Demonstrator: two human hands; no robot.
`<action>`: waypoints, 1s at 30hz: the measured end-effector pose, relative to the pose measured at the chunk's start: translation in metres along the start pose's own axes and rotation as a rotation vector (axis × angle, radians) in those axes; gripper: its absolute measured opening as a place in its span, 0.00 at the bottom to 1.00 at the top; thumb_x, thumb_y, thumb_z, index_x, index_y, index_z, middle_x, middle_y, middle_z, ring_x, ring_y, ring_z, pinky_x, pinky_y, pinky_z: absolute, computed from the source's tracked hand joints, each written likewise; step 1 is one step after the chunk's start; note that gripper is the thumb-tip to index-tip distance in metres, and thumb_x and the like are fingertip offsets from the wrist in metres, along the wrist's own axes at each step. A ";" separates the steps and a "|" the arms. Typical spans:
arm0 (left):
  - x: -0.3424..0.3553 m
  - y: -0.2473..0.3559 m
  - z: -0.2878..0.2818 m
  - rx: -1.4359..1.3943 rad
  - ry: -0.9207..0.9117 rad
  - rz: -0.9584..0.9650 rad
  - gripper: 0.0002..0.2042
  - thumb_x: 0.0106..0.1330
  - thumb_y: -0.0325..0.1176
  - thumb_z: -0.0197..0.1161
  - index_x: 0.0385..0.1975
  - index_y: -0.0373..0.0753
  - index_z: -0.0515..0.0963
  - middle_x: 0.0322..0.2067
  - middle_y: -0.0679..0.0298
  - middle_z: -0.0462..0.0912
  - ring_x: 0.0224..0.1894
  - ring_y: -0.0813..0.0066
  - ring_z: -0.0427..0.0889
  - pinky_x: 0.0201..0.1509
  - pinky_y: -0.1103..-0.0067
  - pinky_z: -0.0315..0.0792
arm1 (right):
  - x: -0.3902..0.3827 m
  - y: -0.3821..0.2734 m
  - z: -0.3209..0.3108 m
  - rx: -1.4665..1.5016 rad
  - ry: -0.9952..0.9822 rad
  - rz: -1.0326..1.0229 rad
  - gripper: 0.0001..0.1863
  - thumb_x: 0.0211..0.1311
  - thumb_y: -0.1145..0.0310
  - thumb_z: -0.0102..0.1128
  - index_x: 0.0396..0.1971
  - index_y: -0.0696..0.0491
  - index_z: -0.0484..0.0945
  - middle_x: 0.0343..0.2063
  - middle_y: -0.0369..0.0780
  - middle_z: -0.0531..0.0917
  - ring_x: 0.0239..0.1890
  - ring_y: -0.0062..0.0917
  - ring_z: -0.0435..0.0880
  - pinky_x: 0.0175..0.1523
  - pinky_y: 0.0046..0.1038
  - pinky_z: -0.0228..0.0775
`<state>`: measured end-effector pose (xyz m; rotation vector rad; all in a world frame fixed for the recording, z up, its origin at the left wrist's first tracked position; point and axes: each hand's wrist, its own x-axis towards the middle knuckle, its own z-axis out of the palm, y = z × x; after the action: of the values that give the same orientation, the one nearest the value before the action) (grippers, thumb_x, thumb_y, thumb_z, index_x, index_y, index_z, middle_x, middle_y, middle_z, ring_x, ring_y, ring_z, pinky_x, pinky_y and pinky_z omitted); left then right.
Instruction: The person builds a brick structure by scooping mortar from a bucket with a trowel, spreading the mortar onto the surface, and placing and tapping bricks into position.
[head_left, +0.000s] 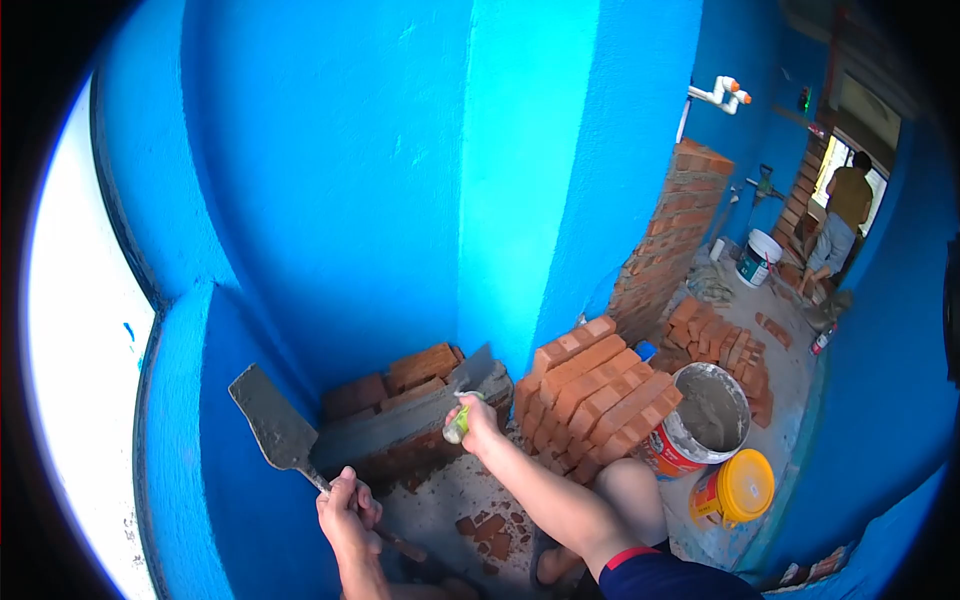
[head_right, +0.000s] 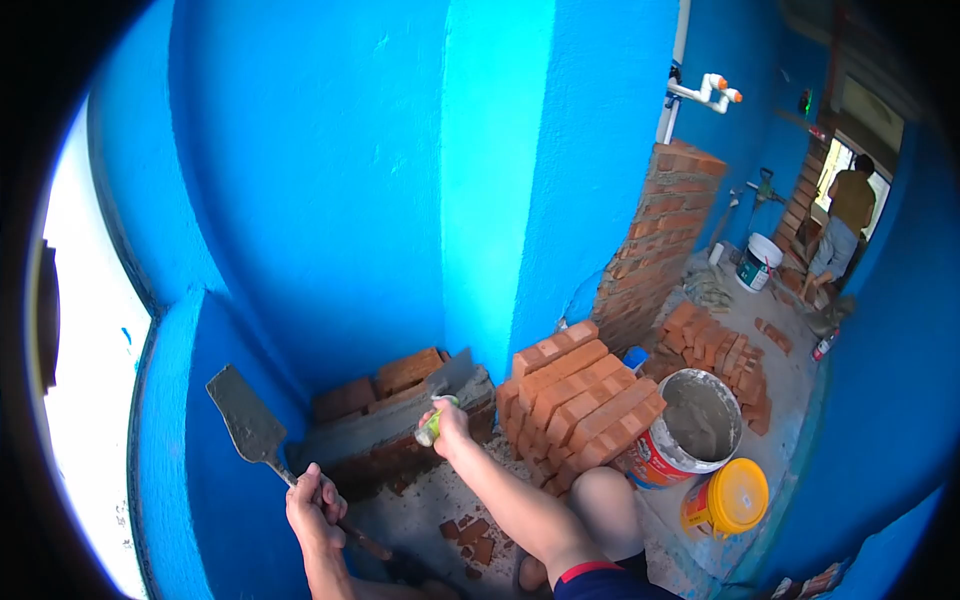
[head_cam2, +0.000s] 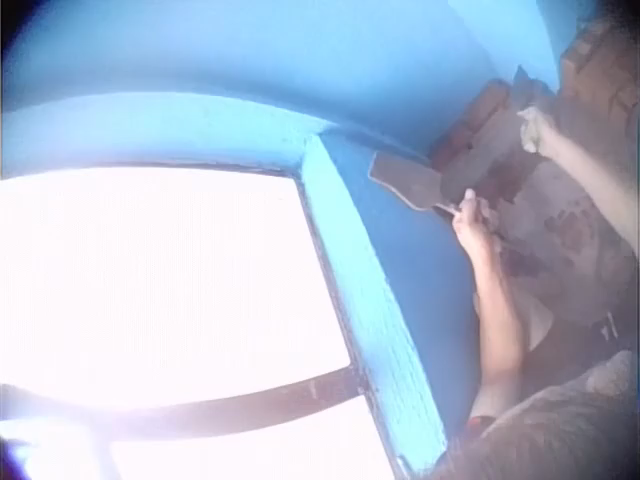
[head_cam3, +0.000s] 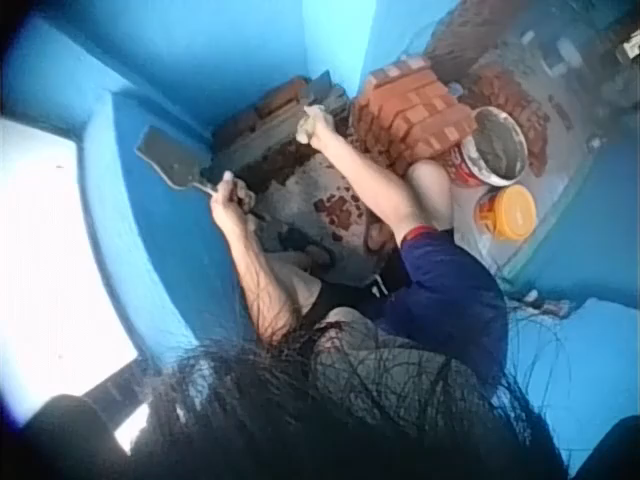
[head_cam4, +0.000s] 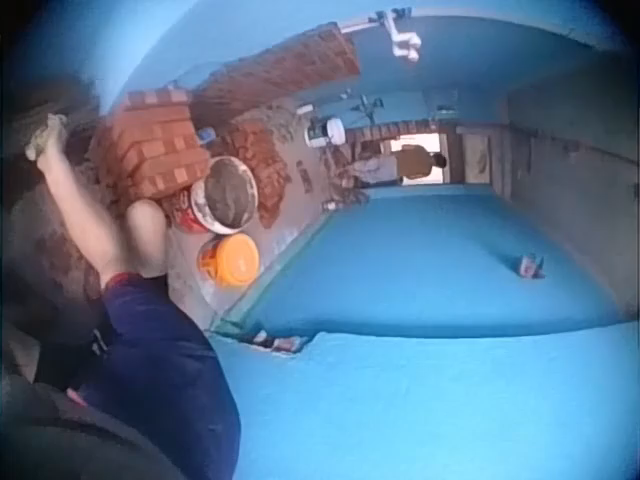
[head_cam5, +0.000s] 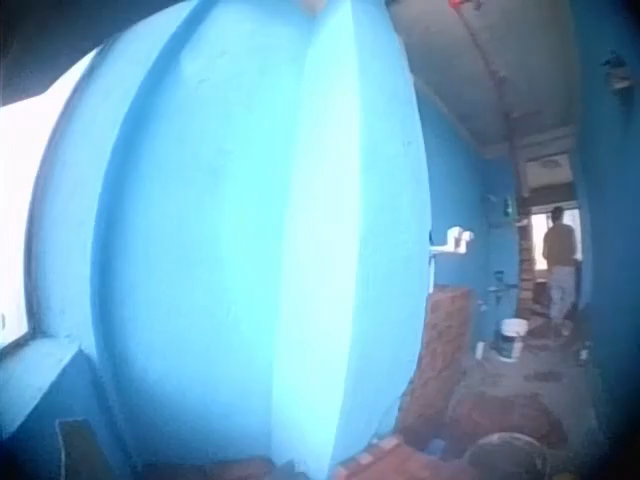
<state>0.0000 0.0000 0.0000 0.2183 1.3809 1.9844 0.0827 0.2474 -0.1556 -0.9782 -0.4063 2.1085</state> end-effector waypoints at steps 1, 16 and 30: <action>0.000 0.000 0.003 0.000 0.025 0.010 0.19 0.64 0.39 0.57 0.12 0.46 0.62 0.09 0.68 0.64 0.08 0.80 0.55 0.14 0.82 0.51 | -0.021 -0.008 0.002 -0.092 -0.062 0.014 0.08 0.61 0.66 0.54 0.35 0.54 0.70 0.22 0.40 0.76 0.21 0.29 0.77 0.27 0.35 0.73; -0.009 -0.023 0.022 0.022 -0.030 -0.020 0.21 0.67 0.44 0.54 0.12 0.48 0.60 0.10 0.71 0.63 0.08 0.81 0.51 0.14 0.81 0.50 | -0.324 -0.262 -0.216 -0.773 0.373 -0.645 0.10 0.62 0.66 0.51 0.40 0.53 0.67 0.31 0.40 0.79 0.21 0.22 0.77 0.25 0.27 0.72; -0.102 -0.063 0.147 0.219 -0.541 -0.037 0.19 0.68 0.43 0.56 0.16 0.43 0.65 0.13 0.66 0.68 0.08 0.79 0.57 0.12 0.81 0.50 | -0.322 -0.225 -0.231 -1.295 -0.002 -0.853 0.18 0.58 0.63 0.64 0.46 0.55 0.78 0.46 0.44 0.80 0.47 0.35 0.80 0.53 0.34 0.71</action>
<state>0.1773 0.0597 0.0307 0.7631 1.2222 1.5779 0.5049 0.1472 -0.0170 -1.1166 -1.9139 0.9016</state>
